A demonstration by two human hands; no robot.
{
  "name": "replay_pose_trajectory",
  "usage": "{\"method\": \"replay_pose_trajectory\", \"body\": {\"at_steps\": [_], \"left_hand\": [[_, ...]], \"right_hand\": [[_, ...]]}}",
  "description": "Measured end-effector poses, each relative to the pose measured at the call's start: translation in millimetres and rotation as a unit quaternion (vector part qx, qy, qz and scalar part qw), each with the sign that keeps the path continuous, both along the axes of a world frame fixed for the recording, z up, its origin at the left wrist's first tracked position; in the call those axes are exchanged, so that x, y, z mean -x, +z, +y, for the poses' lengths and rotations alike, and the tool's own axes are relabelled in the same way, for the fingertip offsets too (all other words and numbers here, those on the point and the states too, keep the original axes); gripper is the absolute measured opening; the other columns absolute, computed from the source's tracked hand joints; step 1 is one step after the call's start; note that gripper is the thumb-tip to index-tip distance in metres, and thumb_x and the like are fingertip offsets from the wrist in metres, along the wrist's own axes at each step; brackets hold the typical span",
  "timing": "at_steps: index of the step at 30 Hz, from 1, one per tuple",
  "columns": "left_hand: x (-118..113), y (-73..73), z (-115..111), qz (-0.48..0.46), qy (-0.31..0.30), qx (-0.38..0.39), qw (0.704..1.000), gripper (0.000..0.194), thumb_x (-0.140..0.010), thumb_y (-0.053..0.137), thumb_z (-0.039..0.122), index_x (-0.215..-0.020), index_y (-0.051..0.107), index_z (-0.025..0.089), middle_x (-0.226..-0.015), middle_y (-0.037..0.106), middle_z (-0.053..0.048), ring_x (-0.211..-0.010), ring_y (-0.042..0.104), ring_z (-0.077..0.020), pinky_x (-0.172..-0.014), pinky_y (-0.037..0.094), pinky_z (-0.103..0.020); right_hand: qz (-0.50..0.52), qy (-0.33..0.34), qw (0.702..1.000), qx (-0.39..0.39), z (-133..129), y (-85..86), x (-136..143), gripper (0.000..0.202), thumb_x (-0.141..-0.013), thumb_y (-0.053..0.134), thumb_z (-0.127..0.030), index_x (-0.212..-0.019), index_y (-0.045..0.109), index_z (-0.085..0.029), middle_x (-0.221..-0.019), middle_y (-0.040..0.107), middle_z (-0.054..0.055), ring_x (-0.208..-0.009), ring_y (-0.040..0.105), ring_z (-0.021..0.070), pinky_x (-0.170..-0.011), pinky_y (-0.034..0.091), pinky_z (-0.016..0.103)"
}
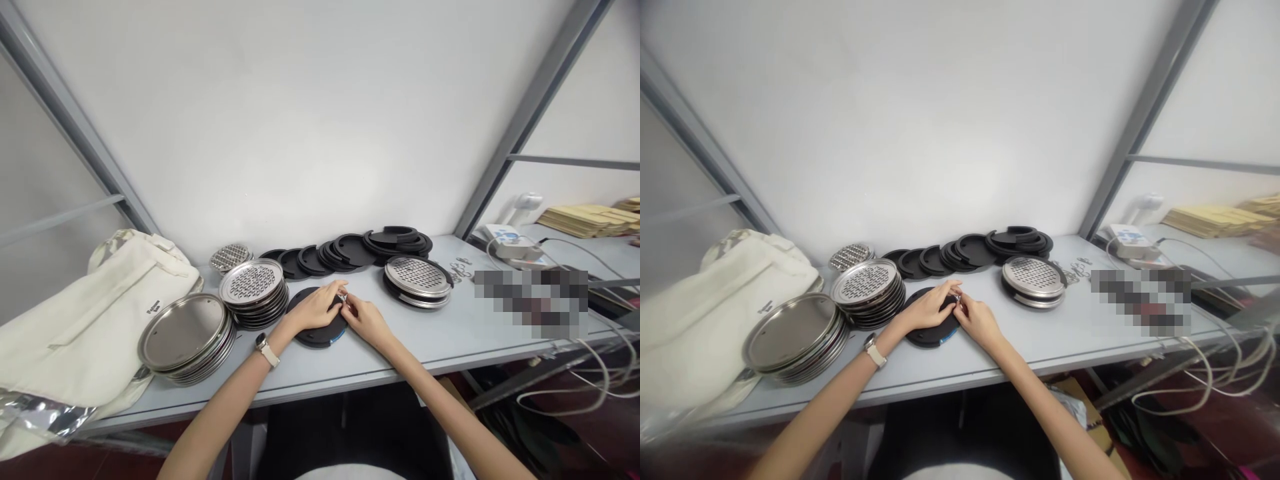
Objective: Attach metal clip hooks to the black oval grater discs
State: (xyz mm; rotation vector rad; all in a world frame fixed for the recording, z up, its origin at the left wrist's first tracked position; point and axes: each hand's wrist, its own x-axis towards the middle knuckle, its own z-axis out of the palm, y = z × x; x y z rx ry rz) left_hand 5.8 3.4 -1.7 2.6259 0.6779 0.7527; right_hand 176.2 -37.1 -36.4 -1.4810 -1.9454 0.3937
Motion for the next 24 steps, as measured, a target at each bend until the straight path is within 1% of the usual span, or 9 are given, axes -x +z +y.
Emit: {"method": "replay_pose_trajectory", "body": {"at_steps": [3,8,10,14,18,21,24], "left_hand": [[0.3,-1.1,0.3,0.003,-0.001,-0.005,1.0,0.052,-0.087,0.046,0.009,-0.135,0.029,0.02,-0.126,0.051,-0.011,-0.117,0.052,-0.0228,-0.102,0.043,-0.042],[1.3,-1.2,0.3,-0.002,-0.004,0.0,1.0,0.049,-0.088,0.043,0.009,-0.135,0.03,0.021,-0.126,0.051,-0.011,-0.118,0.052,-0.0221,-0.102,0.043,-0.042],[1.5,-0.9,0.4,-0.002,-0.004,0.003,1.0,0.049,-0.088,0.043,0.009,-0.134,0.03,0.02,-0.124,0.052,-0.011,-0.117,0.052,-0.0221,-0.102,0.043,-0.042],[0.6,-1.3,2.2,-0.005,-0.009,0.009,1.0,0.049,-0.088,0.042,0.007,-0.134,0.03,0.019,-0.121,0.054,-0.01,-0.115,0.053,-0.021,-0.102,0.043,-0.041],[-0.9,-2.6,4.2,-0.008,-0.008,0.007,1.0,0.047,-0.087,0.04,0.005,-0.132,0.031,0.019,-0.118,0.054,-0.009,-0.114,0.053,-0.0195,-0.101,0.043,-0.039],[-0.8,-2.7,3.8,-0.013,0.028,-0.015,0.999,0.045,-0.086,0.044,0.008,-0.128,0.034,0.019,-0.118,0.052,-0.009,-0.112,0.053,-0.0214,-0.098,0.045,-0.041],[0.1,-2.4,2.5,-0.011,0.067,-0.031,0.997,0.042,-0.086,0.048,0.012,-0.126,0.036,0.02,-0.107,0.053,-0.008,-0.104,0.054,-0.023,-0.094,0.046,-0.043]], "right_hand": [[-0.002,0.005,1.0,0.0,0.0,-0.4,0.0,0.019,-0.089,0.041,-0.028,-0.089,0.058,-0.018,-0.061,0.063,0.002,-0.051,0.057,0.0169,-0.053,0.033,0.024],[-0.003,0.014,1.0,-0.001,0.5,-0.1,-0.5,0.026,-0.092,0.037,-0.028,-0.101,0.058,-0.017,-0.063,0.064,0.003,-0.053,0.058,0.0179,-0.055,0.035,0.025],[-0.003,0.016,1.0,0.001,0.4,0.5,-0.6,0.025,-0.091,0.037,-0.028,-0.098,0.058,-0.017,-0.063,0.064,0.003,-0.052,0.058,0.0176,-0.054,0.035,0.025],[-0.004,0.02,1.0,0.003,-1.5,2.0,-0.1,0.02,-0.09,0.039,-0.028,-0.083,0.056,-0.019,-0.06,0.061,0.001,-0.051,0.055,0.0159,-0.052,0.034,0.024],[-0.01,0.022,1.0,-0.001,-3.5,3.7,1.2,0.019,-0.09,0.04,-0.028,-0.078,0.052,-0.021,-0.06,0.059,0.0,-0.05,0.054,0.0147,-0.053,0.032,0.023],[-0.018,0.016,1.0,-0.002,-4.1,4.9,2.3,0.021,-0.091,0.038,-0.028,-0.076,0.05,-0.021,-0.059,0.058,-0.001,-0.05,0.053,0.0149,-0.053,0.031,0.024],[-0.024,0.012,1.0,-0.003,-4.1,5.8,2.9,0.021,-0.092,0.037,-0.028,-0.076,0.049,-0.022,-0.059,0.058,0.0,-0.051,0.054,0.0156,-0.053,0.031,0.024]]}}
